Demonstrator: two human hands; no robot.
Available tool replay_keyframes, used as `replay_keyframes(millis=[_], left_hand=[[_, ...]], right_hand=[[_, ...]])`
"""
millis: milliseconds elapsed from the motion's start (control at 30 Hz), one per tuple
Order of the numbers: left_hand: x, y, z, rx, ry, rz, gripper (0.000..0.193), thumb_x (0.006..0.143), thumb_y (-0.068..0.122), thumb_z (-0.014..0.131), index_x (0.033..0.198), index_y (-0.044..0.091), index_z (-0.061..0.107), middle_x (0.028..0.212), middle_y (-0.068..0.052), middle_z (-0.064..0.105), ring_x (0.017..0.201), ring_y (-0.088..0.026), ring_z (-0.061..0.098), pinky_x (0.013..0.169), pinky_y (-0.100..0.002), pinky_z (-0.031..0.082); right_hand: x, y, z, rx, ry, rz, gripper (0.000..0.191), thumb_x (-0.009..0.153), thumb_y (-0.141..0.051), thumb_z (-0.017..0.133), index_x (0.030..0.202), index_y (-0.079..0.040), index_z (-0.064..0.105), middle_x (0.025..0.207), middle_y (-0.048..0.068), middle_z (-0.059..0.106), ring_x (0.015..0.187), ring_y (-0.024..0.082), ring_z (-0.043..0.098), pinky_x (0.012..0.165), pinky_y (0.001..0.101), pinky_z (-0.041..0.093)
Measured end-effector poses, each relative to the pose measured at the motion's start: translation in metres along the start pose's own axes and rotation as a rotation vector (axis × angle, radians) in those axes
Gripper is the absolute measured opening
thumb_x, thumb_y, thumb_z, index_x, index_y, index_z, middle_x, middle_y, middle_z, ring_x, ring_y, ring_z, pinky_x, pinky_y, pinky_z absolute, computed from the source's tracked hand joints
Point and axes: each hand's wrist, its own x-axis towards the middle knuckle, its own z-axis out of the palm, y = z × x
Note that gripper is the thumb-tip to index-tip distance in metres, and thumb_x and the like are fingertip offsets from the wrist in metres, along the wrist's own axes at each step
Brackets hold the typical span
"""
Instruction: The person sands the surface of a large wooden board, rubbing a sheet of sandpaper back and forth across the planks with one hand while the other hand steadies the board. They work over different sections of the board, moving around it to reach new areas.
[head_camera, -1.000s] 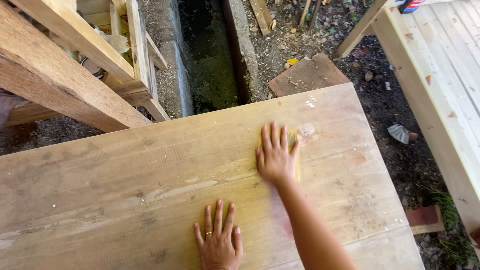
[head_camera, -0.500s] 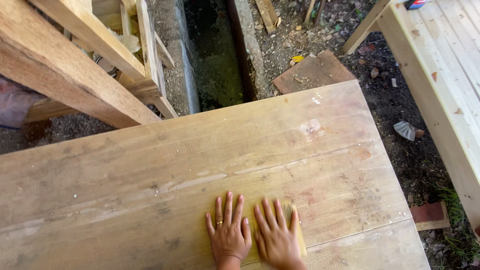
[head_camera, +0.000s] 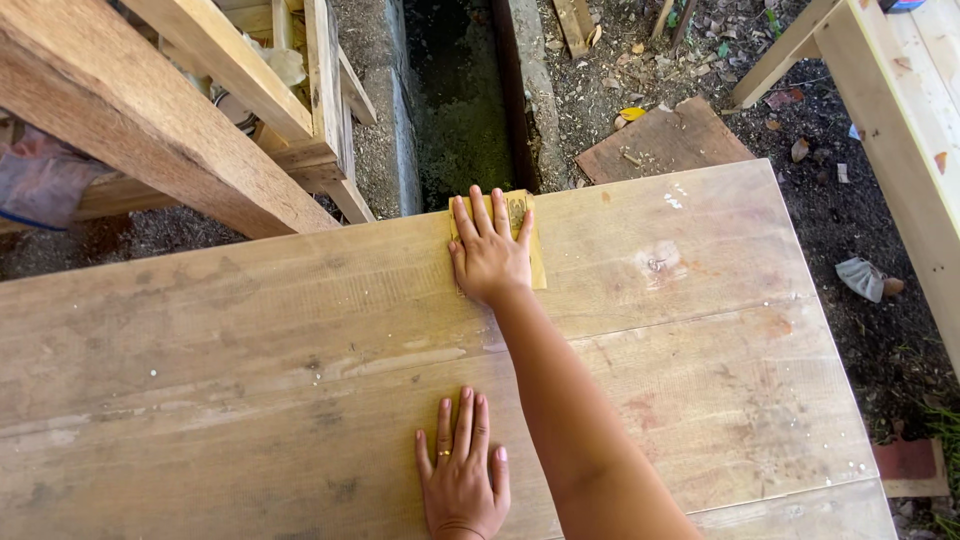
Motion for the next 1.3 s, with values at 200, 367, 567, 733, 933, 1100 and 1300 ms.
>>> replay_keyframes(millis=[200,367,567,733,933,1100,1300], left_hand=[[-0.001,0.0,0.003,0.031,-0.072,-0.024,0.069,0.092,0.032,0.039,0.158,0.017,0.026,0.166,0.001,0.021,0.152,-0.024,0.017,0.117,-0.058,0.009],[-0.001,-0.002,0.004,-0.032,-0.072,-0.045,0.066,0.094,0.032,0.039,0.158,0.02,0.027,0.167,0.003,0.022,0.153,-0.023,0.016,0.119,-0.056,0.007],[-0.003,-0.003,-0.004,-0.042,-0.062,-0.049,0.066,0.095,0.031,0.04,0.159,0.021,0.026,0.167,0.002,0.021,0.153,-0.023,0.015,0.119,-0.055,0.007],[0.014,0.012,-0.003,-0.015,-0.178,-0.027,0.074,0.089,0.026,0.047,0.159,0.02,0.024,0.168,0.003,0.019,0.153,-0.021,0.016,0.12,-0.057,0.008],[0.063,0.091,0.025,-0.215,-0.084,-0.013,0.07,0.093,0.024,0.046,0.16,0.015,0.026,0.169,-0.004,0.02,0.155,-0.025,0.017,0.121,-0.056,0.009],[0.106,0.123,0.033,-0.19,-0.117,-0.075,0.07,0.093,0.026,0.046,0.159,0.016,0.026,0.168,-0.002,0.02,0.156,-0.024,0.016,0.122,-0.056,0.007],[0.117,0.131,0.03,-0.088,-0.174,-0.118,0.075,0.088,0.026,0.046,0.16,0.02,0.024,0.168,0.0,0.019,0.153,-0.022,0.016,0.12,-0.055,0.007]], right_hand=[[-0.075,-0.001,0.016,-0.006,-0.04,-0.05,0.067,0.1,-0.042,0.038,0.161,-0.019,0.024,0.17,0.006,0.016,0.156,0.033,0.011,0.117,0.0712,0.004],[-0.245,0.018,0.02,-0.049,-0.024,-0.075,0.067,0.098,-0.043,0.04,0.158,-0.014,0.029,0.167,0.009,0.021,0.153,0.034,0.013,0.115,0.0668,0.004],[-0.406,0.066,0.014,-0.143,0.157,-0.024,0.072,0.092,-0.047,0.046,0.156,-0.02,0.027,0.164,0.006,0.022,0.15,0.03,0.017,0.116,0.0653,0.004],[-0.356,0.098,0.023,-0.135,0.076,0.08,0.072,0.091,-0.042,0.042,0.157,-0.02,0.025,0.164,0.006,0.02,0.151,0.03,0.014,0.113,0.0675,0.003],[-0.271,0.121,0.004,-0.132,-0.041,0.148,0.068,0.095,-0.041,0.04,0.158,-0.022,0.024,0.166,0.004,0.016,0.152,0.029,0.01,0.113,0.0681,0.002],[-0.21,0.135,-0.011,-0.091,-0.105,0.165,0.068,0.096,-0.042,0.04,0.159,-0.024,0.023,0.168,0.003,0.014,0.154,0.03,0.008,0.114,0.0683,0.001],[-0.132,0.158,-0.016,-0.051,-0.095,0.16,0.067,0.098,-0.041,0.037,0.161,-0.023,0.023,0.169,0.004,0.014,0.155,0.03,0.008,0.116,0.0697,0.0]])
